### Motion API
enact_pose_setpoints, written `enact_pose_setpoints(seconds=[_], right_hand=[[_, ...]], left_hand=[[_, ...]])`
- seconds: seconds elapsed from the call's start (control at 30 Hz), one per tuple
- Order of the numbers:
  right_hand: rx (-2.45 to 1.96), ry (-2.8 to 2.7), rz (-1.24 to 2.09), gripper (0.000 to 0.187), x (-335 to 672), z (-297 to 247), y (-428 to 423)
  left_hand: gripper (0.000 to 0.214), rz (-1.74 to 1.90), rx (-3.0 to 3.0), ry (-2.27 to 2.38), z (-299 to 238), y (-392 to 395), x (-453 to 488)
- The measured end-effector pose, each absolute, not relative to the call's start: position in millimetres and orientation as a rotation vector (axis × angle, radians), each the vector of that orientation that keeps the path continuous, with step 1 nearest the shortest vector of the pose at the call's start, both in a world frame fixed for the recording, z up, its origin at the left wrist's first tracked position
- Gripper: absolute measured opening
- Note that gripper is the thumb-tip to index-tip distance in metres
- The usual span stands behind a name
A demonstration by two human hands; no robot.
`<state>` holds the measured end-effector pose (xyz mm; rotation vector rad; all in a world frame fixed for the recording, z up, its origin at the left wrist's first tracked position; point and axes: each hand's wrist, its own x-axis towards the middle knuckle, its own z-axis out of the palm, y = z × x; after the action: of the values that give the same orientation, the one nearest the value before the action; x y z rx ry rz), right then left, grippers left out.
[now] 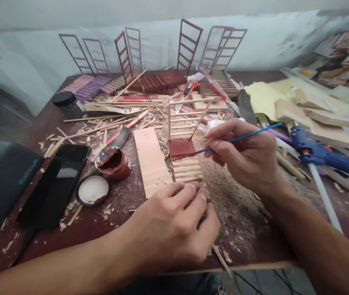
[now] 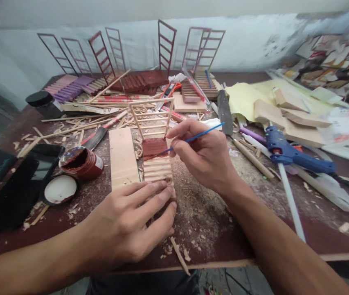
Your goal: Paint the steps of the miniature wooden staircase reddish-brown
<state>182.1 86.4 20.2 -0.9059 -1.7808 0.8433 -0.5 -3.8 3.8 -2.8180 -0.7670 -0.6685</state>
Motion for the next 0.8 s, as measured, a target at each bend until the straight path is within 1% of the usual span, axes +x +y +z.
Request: enact_pose_setpoints(seconds=[0.23,0.53,0.8], right_hand=[[-0.877,-1.794,0.878,0.012,180.2,20.2,84.2],[-0.983,-1.729,0.792,0.022,182.2,23.4,85.9],[-0.921,-1.786,0.806,0.017,182.6,23.7,84.0]], left_hand=[[0.023,-0.685,-2.812,-0.764,3.2,-4.4,-0.6],[0.025,-0.672,-2.820,-0.763,3.1,-4.6,-1.1],[0.026,-0.657,-2.826,-0.760,5.2,-6.5,-0.9]])
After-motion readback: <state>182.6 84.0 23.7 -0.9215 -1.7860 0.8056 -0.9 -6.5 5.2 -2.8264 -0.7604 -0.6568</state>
